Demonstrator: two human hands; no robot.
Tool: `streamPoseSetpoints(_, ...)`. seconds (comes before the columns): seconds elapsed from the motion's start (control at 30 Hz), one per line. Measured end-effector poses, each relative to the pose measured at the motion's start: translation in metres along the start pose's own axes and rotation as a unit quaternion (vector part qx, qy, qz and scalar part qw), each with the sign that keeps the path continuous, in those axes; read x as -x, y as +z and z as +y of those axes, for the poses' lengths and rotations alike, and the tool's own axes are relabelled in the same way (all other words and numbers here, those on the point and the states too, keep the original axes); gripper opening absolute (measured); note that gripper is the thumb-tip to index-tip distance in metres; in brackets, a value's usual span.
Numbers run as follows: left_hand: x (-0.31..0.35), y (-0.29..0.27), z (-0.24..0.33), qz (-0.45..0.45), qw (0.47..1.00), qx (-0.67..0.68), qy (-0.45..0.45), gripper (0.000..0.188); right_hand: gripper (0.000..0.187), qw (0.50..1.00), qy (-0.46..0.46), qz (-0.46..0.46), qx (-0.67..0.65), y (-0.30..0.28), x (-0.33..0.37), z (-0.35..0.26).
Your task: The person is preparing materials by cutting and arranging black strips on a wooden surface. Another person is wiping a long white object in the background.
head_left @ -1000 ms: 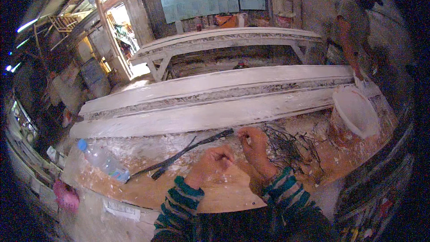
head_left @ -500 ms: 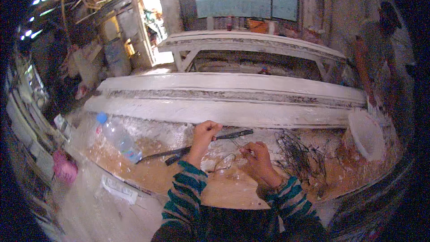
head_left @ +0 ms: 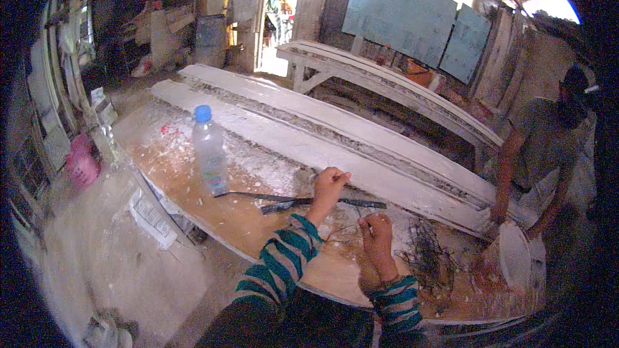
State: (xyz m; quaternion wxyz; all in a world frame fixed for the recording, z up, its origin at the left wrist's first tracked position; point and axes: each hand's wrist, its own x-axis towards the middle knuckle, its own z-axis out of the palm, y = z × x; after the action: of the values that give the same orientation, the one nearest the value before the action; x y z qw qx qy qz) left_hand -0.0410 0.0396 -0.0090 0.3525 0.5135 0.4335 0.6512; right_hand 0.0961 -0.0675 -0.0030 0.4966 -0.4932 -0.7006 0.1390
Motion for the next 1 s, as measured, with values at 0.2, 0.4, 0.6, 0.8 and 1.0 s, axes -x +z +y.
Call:
streamPoseSetpoints(0.2, 0.007, -0.006, 0.021, -0.077, 0.995, -0.02, 0.064, 0.023, 0.02, 0.997, 0.065, -0.04, 0.023, -0.023, 0.014, -0.003)
streamPoseSetpoints(0.4, 0.003, -0.05, 0.034, -0.274, 0.96, -0.026, 0.055, 0.019, 0.016, 0.874, 0.132, 0.026, -0.467, -0.082, 0.066, 0.014)
streamPoseSetpoints(0.6, 0.003, -0.113, 0.017, -0.176, 0.887, -0.427, 0.018, 0.015, 0.021, 0.626, 0.011, 0.067, -0.777, -0.117, 0.074, 0.05)
streamPoseSetpoints(0.8, 0.021, -0.118, 0.004, -0.194, 0.88, -0.418, 0.11, 0.009, 0.022, 0.574, 0.248, 0.11, -0.772, -0.109, 0.077, 0.067)
streamPoseSetpoints(1.0, 0.021, -0.1, 0.009, -0.191, 0.868, -0.442, 0.123, 0.008, 0.022, 0.614, 0.298, 0.111, -0.722, -0.097, 0.073, 0.051)
